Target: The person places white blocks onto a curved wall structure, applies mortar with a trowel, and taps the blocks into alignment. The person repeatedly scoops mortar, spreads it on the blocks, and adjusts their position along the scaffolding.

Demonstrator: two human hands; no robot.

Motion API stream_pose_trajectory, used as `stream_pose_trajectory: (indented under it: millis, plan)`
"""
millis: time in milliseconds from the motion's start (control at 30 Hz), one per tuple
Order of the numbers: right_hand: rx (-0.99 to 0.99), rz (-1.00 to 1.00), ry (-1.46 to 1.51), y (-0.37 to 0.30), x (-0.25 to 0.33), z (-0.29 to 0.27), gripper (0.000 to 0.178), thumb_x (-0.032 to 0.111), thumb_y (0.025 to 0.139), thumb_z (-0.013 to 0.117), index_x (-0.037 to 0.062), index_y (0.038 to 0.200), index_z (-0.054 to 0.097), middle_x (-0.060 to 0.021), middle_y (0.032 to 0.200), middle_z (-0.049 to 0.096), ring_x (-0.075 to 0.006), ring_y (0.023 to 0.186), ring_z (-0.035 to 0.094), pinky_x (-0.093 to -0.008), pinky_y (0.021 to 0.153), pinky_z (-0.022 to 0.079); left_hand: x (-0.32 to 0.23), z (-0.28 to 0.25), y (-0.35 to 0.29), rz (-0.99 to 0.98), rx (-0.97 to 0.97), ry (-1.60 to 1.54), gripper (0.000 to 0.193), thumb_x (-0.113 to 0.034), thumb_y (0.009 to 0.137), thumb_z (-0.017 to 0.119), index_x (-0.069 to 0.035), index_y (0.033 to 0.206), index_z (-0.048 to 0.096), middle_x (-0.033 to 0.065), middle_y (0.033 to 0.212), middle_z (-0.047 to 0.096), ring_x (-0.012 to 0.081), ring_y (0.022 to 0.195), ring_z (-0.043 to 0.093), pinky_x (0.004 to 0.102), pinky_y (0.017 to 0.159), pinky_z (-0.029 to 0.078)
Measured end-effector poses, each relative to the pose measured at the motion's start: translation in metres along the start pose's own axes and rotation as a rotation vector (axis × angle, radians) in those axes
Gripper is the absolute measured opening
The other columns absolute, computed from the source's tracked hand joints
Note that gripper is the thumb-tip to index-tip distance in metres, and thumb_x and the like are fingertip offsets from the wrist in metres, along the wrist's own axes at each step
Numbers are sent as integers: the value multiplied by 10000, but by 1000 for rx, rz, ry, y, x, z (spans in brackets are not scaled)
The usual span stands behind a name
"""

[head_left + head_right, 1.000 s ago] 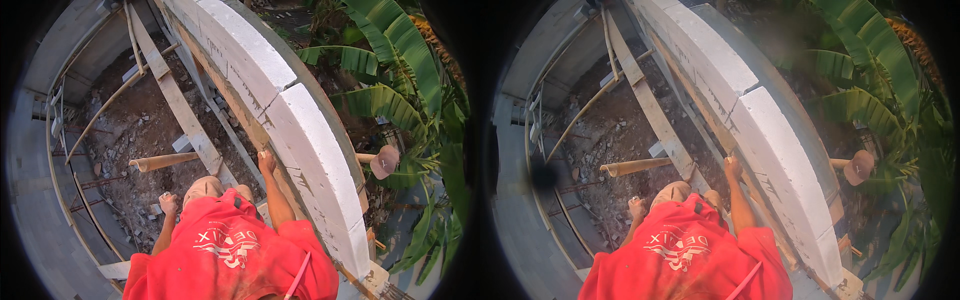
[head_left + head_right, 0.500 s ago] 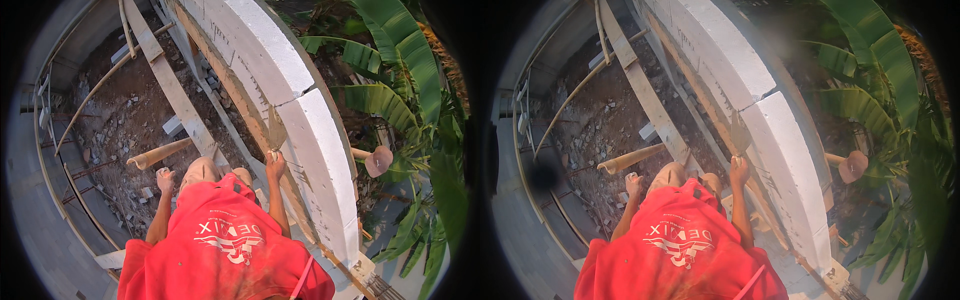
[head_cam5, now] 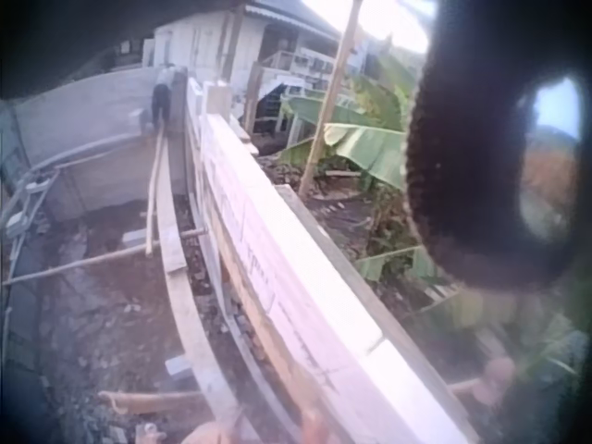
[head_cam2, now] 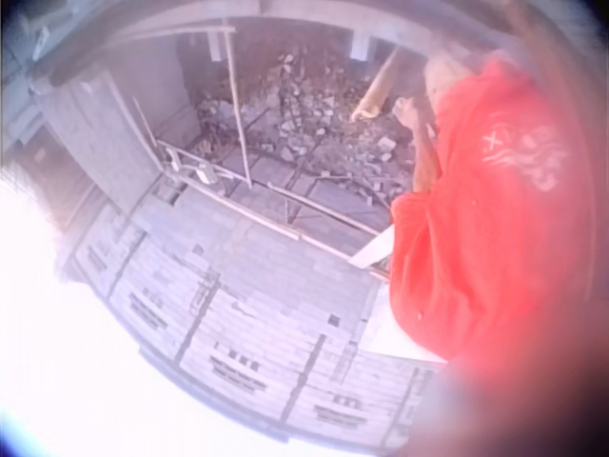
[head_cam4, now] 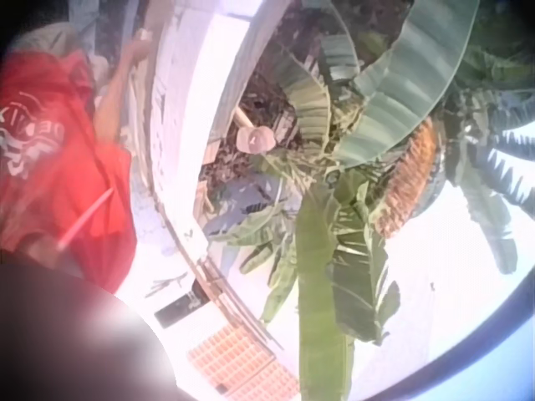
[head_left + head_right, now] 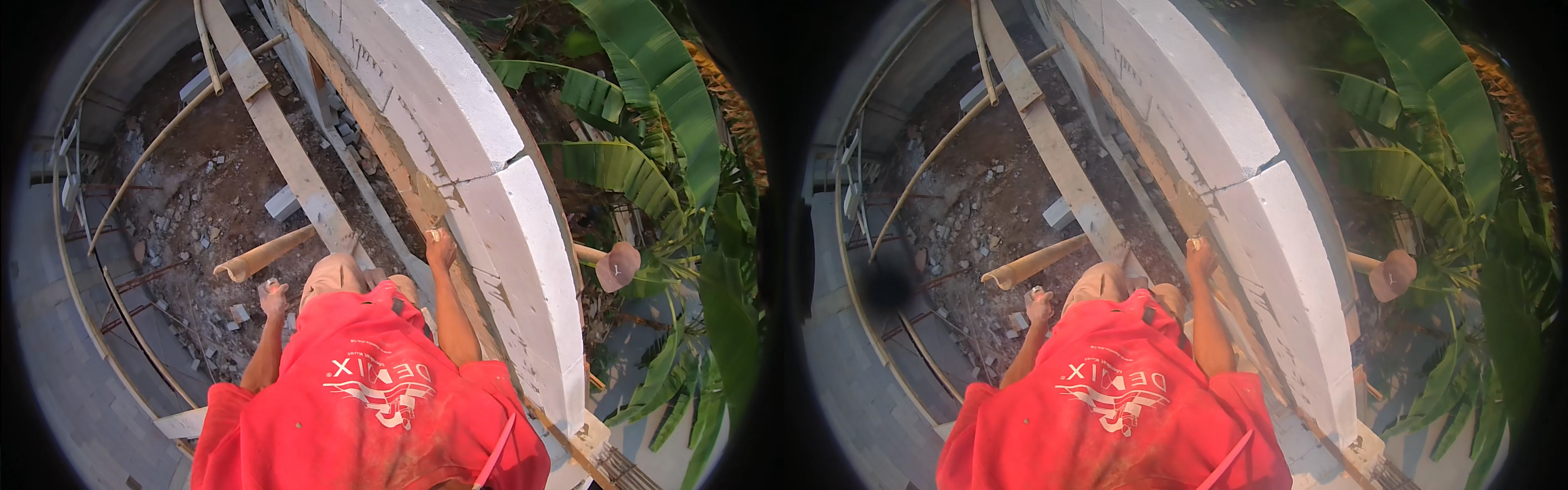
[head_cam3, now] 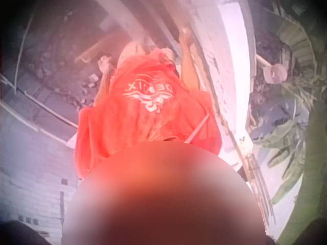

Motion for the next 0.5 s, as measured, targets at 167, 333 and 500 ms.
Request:
stream_pose_trajectory:
  millis: [167,333,500]
  plan:
    - [-44,-46,118,-11,16,-46,462,446,923,668,5,1061,676,-251,920,708,-449,898,690,-543,798,515,-16,0,14,120,-56,28,600,-217,706,857,-97,1210,555,89,1010,658,226,794,668,360,563,547]
    - [-99,-11,282,-33,26,-74,395,416,911,692,31,995,697,-235,901,721,-450,853,697,-528,761,518,-23,-2,8,159,-76,92,644,-273,721,851,-123,1264,540,91,979,641,203,724,657,351,551,544]
    - [-117,-105,236,-34,48,-55,436,425,929,678,-3,1010,672,-244,865,700,-455,835,682,-525,750,516,-7,-1,21,101,-59,132,657,-310,728,844,-142,1286,540,80,936,634,189,706,651,342,574,552]
Point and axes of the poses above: each hand's wrist, its own y-axis towards the middle knuckle, its own z-axis out of the palm, x = y × z, the point moved 9 cm from there along y, towards the middle knuckle
